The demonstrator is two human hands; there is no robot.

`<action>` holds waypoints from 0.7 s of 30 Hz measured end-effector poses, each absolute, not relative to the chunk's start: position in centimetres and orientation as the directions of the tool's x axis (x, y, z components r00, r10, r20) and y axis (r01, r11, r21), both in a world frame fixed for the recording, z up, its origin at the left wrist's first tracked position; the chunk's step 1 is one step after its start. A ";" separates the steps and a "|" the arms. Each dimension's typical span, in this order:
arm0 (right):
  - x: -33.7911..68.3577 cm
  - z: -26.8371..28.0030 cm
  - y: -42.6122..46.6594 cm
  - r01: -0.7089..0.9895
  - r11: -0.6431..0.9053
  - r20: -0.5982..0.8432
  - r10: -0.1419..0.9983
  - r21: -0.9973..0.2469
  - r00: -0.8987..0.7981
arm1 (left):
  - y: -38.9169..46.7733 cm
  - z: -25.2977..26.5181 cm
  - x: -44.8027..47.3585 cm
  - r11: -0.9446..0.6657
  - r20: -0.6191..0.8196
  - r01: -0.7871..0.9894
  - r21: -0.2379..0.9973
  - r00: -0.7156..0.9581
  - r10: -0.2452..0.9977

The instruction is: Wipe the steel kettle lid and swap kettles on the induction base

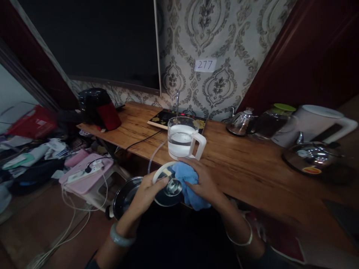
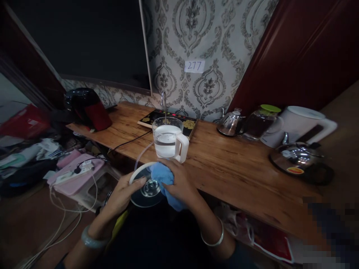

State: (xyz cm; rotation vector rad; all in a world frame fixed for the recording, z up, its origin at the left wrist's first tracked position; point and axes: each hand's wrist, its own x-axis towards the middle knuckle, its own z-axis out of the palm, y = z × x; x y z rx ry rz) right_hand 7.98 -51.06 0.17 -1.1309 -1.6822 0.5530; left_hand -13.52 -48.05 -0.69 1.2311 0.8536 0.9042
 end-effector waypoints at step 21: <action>6.5 -3.9 -51.6 0.109 0.209 0.235 0.883 -0.972 0.405 | -49.2 -2.1 -10.9 0.198 -0.146 -0.466 0.863 0.146 0.979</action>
